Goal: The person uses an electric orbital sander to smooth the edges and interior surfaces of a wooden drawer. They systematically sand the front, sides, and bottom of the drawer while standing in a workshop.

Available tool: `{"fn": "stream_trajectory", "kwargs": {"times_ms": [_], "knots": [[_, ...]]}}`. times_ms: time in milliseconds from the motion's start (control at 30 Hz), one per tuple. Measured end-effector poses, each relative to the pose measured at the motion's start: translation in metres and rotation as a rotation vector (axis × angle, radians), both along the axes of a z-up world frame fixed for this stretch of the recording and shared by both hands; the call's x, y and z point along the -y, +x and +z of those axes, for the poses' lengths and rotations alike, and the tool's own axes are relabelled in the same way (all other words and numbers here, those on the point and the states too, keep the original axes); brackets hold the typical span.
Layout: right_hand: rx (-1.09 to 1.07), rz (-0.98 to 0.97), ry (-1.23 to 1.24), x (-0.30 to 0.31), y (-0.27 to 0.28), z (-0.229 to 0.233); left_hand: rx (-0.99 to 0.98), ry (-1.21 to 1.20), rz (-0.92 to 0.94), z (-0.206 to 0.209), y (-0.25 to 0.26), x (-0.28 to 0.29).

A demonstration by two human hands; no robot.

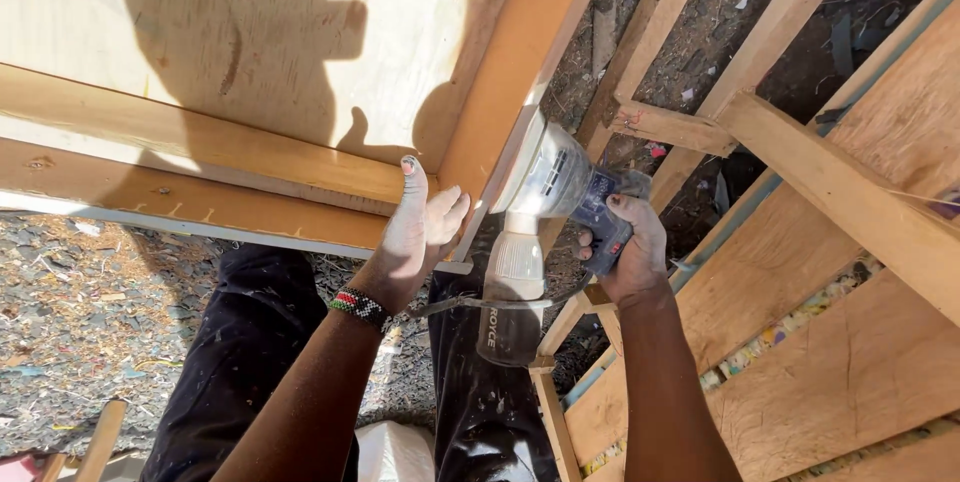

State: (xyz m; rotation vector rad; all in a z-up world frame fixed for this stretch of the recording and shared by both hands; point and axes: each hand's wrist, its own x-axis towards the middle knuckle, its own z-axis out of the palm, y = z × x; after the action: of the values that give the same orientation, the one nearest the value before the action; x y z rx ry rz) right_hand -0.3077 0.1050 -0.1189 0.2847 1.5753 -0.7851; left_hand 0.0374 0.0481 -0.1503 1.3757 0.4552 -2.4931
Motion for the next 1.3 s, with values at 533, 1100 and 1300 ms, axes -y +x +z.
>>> {"fn": "stream_trajectory", "kwargs": {"times_ms": [533, 1100, 1300], "knots": [[-0.671, 0.692, -0.358, 0.193, 0.035, 0.083, 0.139, 0.011, -0.061, 0.051, -0.011, 0.04], [-0.843, 0.848, -0.082, 0.148, 0.107, 0.122, 0.684, -0.726, -0.032, 0.098, -0.007, 0.043], [-0.855, 0.874, -0.183, 0.14, 0.123, 0.123, 0.454, -1.007, -0.028, 0.142, -0.032, 0.043]]}}
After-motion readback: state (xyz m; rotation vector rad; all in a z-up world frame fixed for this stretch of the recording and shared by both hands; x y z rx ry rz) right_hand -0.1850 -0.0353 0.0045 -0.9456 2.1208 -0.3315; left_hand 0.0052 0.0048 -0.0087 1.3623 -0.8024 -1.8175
